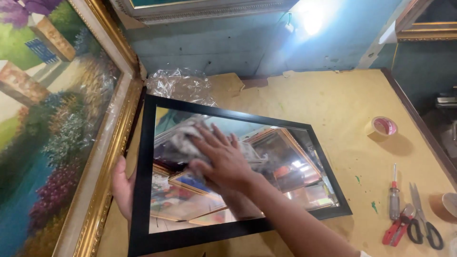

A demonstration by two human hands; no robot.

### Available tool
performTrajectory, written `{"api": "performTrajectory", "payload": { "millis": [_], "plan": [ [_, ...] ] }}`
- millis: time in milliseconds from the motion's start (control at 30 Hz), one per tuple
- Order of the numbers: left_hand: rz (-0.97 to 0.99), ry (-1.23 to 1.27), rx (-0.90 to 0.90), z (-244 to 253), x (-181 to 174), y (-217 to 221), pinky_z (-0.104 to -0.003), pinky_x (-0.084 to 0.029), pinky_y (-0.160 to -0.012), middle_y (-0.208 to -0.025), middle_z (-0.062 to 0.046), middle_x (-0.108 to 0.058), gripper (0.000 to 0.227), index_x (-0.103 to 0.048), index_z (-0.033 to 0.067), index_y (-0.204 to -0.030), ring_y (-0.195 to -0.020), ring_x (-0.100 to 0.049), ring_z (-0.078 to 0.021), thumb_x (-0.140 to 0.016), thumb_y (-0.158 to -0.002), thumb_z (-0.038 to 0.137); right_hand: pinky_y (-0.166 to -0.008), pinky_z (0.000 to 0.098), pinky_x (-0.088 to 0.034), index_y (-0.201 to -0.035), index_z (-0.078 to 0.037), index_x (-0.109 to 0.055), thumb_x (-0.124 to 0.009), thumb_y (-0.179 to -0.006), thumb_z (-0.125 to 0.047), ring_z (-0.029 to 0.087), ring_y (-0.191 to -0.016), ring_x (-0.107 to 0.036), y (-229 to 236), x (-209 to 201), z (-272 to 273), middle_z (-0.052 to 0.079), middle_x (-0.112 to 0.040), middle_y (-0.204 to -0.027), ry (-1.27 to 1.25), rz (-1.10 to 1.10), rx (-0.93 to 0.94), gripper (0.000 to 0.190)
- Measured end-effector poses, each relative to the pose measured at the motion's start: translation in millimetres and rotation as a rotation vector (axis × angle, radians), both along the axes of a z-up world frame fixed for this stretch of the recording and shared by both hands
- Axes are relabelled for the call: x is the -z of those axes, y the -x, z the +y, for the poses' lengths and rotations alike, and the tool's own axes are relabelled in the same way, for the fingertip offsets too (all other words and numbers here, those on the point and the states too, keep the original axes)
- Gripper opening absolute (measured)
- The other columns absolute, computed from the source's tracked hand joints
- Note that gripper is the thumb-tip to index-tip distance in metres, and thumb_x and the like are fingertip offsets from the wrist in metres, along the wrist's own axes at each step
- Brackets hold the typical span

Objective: Cleaning a mirror surface with a cloth and then wrapping the framed mirror in protective plastic film.

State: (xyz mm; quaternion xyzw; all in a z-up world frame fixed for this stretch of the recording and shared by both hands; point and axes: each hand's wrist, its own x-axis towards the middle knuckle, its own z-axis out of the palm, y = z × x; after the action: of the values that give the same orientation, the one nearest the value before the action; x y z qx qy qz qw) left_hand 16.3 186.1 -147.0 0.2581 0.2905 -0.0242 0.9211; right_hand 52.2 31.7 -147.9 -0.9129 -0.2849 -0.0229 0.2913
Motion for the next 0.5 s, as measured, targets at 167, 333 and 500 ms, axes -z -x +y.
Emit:
{"api": "performTrajectory", "payload": {
  "millis": [167,333,500],
  "plan": [
    [-0.047,0.011,0.029,8.1,5.1,-4.2,-0.041,-0.047,-0.078,-0.100,-0.004,-0.064,0.043,-0.061,0.0173,-0.107,-0.091,-0.060,-0.0217,-0.052,-0.078,0.048,-0.093,0.0630,-0.023,-0.128,-0.019,-0.040,-0.030,-0.085,-0.055,0.030,-0.127,-0.025,-62.8,73.5,-113.3,0.005,-0.033,-0.138,0.104,0.189,0.649,0.057],
    [-0.095,0.029,0.046,14.7,13.4,-2.6,-0.041,-0.047,-0.078,-0.099,-0.006,-0.064,0.046,-0.061,0.0154,-0.108,-0.091,-0.060,-0.0228,-0.051,-0.079,0.049,-0.091,0.0654,-0.019,-0.137,-0.032,-0.014,-0.013,-0.080,-0.070,0.028,-0.129,-0.013,-115.7,174.4,-204.1,-0.004,-0.017,-0.144,0.129,0.606,1.172,0.069],
    [-0.148,0.079,0.061,13.4,22.6,-3.4,-0.041,-0.046,-0.078,-0.099,-0.008,-0.064,0.049,-0.060,0.0130,-0.109,-0.092,-0.059,-0.0243,-0.050,-0.079,0.050,-0.098,0.0575,-0.024,-0.133,-0.009,-0.035,-0.041,-0.084,-0.044,0.037,-0.127,-0.022,-42.1,26.1,-44.4,0.014,-0.025,-0.142,-0.168,0.228,0.511,0.060]
  ]
}}
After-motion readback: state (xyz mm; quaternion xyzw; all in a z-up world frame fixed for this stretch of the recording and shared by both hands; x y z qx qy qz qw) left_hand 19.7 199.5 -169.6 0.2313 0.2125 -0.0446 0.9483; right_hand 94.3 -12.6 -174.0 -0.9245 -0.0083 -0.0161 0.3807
